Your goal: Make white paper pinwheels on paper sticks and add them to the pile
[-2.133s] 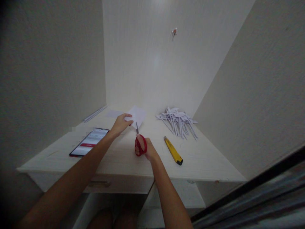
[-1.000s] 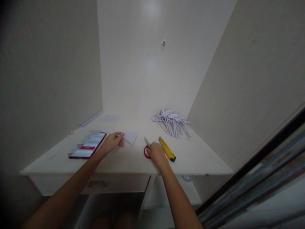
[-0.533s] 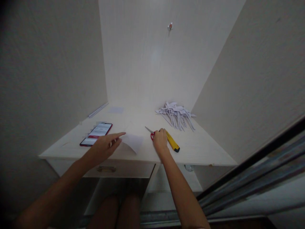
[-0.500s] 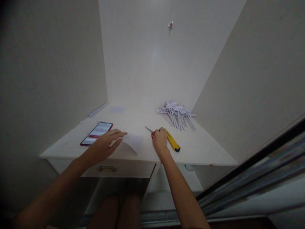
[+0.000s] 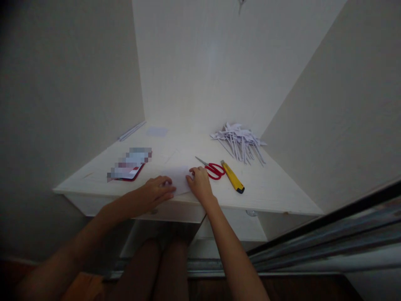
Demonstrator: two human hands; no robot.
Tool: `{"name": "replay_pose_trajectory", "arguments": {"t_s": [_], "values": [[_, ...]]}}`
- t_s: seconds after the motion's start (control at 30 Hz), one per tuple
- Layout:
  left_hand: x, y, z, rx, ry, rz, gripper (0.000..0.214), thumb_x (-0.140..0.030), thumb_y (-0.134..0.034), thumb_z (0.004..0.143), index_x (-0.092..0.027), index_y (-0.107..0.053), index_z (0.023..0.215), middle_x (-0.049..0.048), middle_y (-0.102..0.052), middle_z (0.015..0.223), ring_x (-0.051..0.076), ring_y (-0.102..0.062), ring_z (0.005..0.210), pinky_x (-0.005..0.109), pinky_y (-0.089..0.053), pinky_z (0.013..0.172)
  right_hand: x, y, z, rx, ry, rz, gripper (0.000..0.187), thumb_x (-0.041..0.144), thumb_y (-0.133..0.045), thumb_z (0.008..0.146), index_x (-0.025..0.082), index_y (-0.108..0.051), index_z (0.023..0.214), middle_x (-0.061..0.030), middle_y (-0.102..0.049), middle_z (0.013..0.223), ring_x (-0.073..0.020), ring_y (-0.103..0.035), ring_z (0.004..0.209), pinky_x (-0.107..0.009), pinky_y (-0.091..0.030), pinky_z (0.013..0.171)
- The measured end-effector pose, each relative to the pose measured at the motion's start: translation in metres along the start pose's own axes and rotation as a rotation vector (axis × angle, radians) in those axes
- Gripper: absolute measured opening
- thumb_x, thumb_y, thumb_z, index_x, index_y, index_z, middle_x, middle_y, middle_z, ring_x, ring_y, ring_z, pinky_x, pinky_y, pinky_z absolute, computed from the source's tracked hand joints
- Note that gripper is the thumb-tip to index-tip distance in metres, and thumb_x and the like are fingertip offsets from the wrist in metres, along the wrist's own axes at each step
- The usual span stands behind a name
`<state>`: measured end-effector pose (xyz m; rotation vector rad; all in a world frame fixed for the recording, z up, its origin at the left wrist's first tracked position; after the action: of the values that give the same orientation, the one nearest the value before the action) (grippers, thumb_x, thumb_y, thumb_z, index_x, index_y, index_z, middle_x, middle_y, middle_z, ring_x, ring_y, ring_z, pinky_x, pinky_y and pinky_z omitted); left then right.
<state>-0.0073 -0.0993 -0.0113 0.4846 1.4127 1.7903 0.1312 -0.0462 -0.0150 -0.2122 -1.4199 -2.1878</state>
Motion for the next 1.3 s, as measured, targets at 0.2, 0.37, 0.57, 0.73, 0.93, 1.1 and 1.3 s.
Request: {"name": "replay_pose_trajectory", "arguments": {"t_s": [0.2, 0.37, 0.57, 0.73, 0.93, 1.1, 1.3], "values": [[0.011, -0.005, 0.006, -0.036, -0.013, -0.022, 0.033, -0.028, -0.029, 0.093, -0.022, -0.059, 0.105, 0.0095, -0.051, 0.108, 0.021, -0.045, 0.106, 0.044, -0.033, 0.091, -0.005, -0.006, 0.008, -0.042, -0.026, 0.051, 0.02, 0.025, -0.058, 0.075, 0.01, -0.062, 0.087, -0.0092, -0.06, 0.079, -0.0191, -0.052, 0.074, -0.033, -0.043, 0.073], [0.017, -0.007, 0.011, -0.024, -0.037, -0.073, 0.037, -0.034, -0.028, 0.093, -0.02, -0.057, 0.113, 0.0108, -0.048, 0.117, 0.019, -0.045, 0.111, 0.036, -0.033, 0.095, -0.011, -0.001, 0.012, -0.112, -0.096, 0.151, 0.021, 0.019, -0.06, 0.072, 0.01, -0.062, 0.091, -0.006, -0.062, 0.075, -0.0162, -0.053, 0.066, -0.03, -0.043, 0.065], [0.024, -0.011, 0.018, -0.026, -0.002, -0.07, 0.035, -0.032, -0.029, 0.093, -0.022, -0.054, 0.115, 0.0097, -0.05, 0.118, 0.02, -0.048, 0.109, 0.04, -0.034, 0.09, 0.001, 0.006, 0.014, -0.141, 0.072, 0.195, 0.014, 0.014, -0.054, 0.078, 0.015, -0.067, 0.082, -0.0058, -0.066, 0.077, -0.0154, -0.058, 0.07, -0.028, -0.045, 0.067], [0.032, -0.013, 0.018, -0.056, 0.06, -0.072, 0.033, -0.024, -0.029, 0.092, -0.016, -0.051, 0.116, 0.0095, -0.053, 0.118, 0.019, -0.051, 0.105, 0.039, -0.032, 0.088, 0.014, 0.005, 0.004, -0.074, 0.219, 0.125, 0.018, 0.014, -0.053, 0.081, 0.015, -0.069, 0.089, -0.0085, -0.065, 0.088, -0.0179, -0.057, 0.083, -0.031, -0.045, 0.078], [0.031, -0.016, 0.016, -0.048, 0.077, -0.039, 0.03, -0.026, -0.033, 0.092, -0.02, -0.052, 0.115, 0.0067, -0.052, 0.12, 0.019, -0.05, 0.105, 0.039, -0.03, 0.086, 0.019, 0.003, -0.005, 0.006, 0.273, 0.111, 0.021, 0.012, -0.053, 0.081, 0.017, -0.068, 0.093, -0.008, -0.064, 0.094, -0.0179, -0.056, 0.089, -0.033, -0.045, 0.082], [0.031, -0.017, 0.019, -0.047, 0.075, -0.01, 0.03, -0.022, -0.032, 0.092, -0.021, -0.053, 0.113, 0.0074, -0.051, 0.119, 0.019, -0.05, 0.103, 0.038, -0.03, 0.082, 0.019, 0.003, -0.005, 0.015, 0.283, 0.128, 0.019, 0.013, -0.054, 0.08, 0.018, -0.068, 0.092, -0.0077, -0.064, 0.093, -0.018, -0.055, 0.089, -0.034, -0.046, 0.082], [0.029, -0.016, 0.019, -0.057, 0.07, 0.02, 0.031, -0.024, -0.032, 0.092, -0.019, -0.049, 0.117, 0.0088, -0.051, 0.119, 0.019, -0.05, 0.103, 0.038, -0.029, 0.082, 0.02, 0.003, -0.004, 0.015, 0.28, 0.112, 0.018, 0.012, -0.055, 0.079, 0.016, -0.068, 0.091, -0.0078, -0.063, 0.091, -0.0177, -0.054, 0.088, -0.032, -0.045, 0.081]]}}
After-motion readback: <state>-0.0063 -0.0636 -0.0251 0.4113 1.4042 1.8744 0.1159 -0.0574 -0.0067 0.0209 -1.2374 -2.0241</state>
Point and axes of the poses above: each hand's wrist, its own z-axis towards the middle knuckle, its own y-axis out of the back of the hand, x = y × z, the point moved 7 cm from there along z, towards the middle knuckle
